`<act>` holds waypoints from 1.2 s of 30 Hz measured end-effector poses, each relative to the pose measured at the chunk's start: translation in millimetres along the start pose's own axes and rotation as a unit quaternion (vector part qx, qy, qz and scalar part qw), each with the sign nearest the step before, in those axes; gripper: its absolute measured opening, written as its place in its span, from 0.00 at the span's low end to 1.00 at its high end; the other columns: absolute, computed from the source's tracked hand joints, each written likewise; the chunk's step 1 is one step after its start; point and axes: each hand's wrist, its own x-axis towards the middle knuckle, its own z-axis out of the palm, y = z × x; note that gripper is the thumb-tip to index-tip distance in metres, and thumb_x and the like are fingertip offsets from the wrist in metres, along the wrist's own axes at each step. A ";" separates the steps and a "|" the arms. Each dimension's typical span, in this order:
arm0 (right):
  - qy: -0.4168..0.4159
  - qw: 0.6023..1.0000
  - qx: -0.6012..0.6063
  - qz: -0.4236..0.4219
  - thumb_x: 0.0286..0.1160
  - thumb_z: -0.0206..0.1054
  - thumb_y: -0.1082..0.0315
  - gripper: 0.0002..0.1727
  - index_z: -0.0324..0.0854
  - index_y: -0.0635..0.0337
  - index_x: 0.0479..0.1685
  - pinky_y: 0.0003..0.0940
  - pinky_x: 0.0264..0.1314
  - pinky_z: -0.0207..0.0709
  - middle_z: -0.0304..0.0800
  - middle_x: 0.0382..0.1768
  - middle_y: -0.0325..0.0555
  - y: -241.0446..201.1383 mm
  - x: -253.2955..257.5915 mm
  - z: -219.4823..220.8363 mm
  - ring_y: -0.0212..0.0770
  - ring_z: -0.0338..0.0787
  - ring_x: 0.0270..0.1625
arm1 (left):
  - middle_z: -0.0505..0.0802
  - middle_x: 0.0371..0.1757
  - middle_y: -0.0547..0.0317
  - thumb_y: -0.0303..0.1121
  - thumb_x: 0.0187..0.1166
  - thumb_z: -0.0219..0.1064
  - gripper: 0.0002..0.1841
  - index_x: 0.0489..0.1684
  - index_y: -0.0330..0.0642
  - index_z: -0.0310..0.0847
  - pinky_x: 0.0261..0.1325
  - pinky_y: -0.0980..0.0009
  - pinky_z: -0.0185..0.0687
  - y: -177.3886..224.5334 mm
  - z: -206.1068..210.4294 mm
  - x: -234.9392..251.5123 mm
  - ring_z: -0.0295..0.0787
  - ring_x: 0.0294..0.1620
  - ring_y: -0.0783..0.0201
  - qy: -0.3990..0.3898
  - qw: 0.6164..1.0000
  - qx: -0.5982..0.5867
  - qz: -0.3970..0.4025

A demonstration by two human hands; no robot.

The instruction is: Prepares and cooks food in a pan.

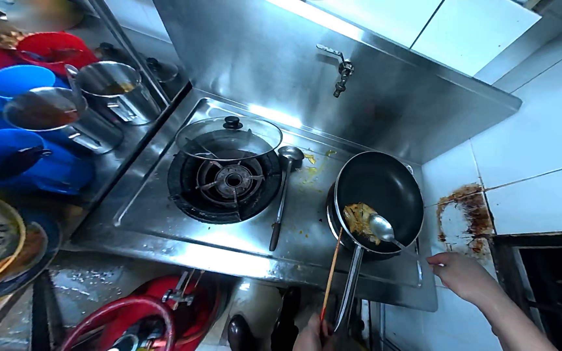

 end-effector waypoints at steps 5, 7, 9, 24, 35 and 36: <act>-0.017 0.999 -0.041 0.002 0.85 0.62 0.59 0.17 0.90 0.50 0.63 0.56 0.56 0.81 0.93 0.50 0.51 -8.5 1.5 -14.3 0.50 0.91 0.46 | 0.94 0.42 0.46 0.35 0.78 0.70 0.16 0.55 0.34 0.80 0.52 0.48 0.88 -1.0 0.5 0.9 0.94 0.43 0.51 0.002 1.000 0.005 0.001; -0.018 0.999 -0.050 0.006 0.85 0.63 0.58 0.15 0.91 0.49 0.61 0.55 0.53 0.81 0.93 0.45 0.49 -10.7 3.8 -19.0 0.48 0.90 0.42 | 0.94 0.42 0.46 0.35 0.78 0.70 0.16 0.55 0.34 0.81 0.52 0.48 0.88 -0.2 0.3 1.1 0.94 0.43 0.51 0.003 1.000 0.006 0.000; -0.023 0.998 -0.054 0.011 0.85 0.63 0.58 0.15 0.91 0.49 0.61 0.54 0.52 0.81 0.93 0.45 0.49 -14.2 4.0 -22.2 0.47 0.90 0.42 | 0.94 0.42 0.47 0.36 0.78 0.70 0.15 0.55 0.34 0.81 0.52 0.48 0.89 -0.9 0.5 1.7 0.94 0.42 0.51 0.005 1.000 0.006 -0.001; -0.026 0.999 0.021 0.003 0.85 0.65 0.58 0.16 0.89 0.50 0.64 0.47 0.45 0.81 0.92 0.43 0.47 -2.6 4.1 -26.1 0.43 0.86 0.36 | 0.94 0.43 0.46 0.35 0.78 0.69 0.15 0.55 0.33 0.80 0.52 0.47 0.88 -0.1 -1.4 1.2 0.94 0.43 0.50 0.004 1.000 -0.001 -0.007; 0.068 0.980 0.189 0.006 0.83 0.66 0.59 0.16 0.91 0.49 0.63 0.41 0.36 0.80 0.93 0.39 0.42 51.8 1.2 35.1 0.37 0.85 0.30 | 0.95 0.46 0.46 0.36 0.78 0.69 0.16 0.56 0.34 0.80 0.53 0.47 0.88 0.5 -3.5 3.9 0.94 0.45 0.50 -0.003 1.000 0.021 0.000; 0.058 0.981 0.185 0.010 0.83 0.66 0.59 0.16 0.91 0.49 0.63 0.40 0.35 0.79 0.93 0.39 0.42 52.4 6.2 38.5 0.37 0.85 0.29 | 0.95 0.46 0.47 0.36 0.78 0.69 0.16 0.55 0.34 0.80 0.52 0.48 0.88 -0.9 -2.8 4.2 0.94 0.44 0.51 -0.001 1.000 0.021 0.002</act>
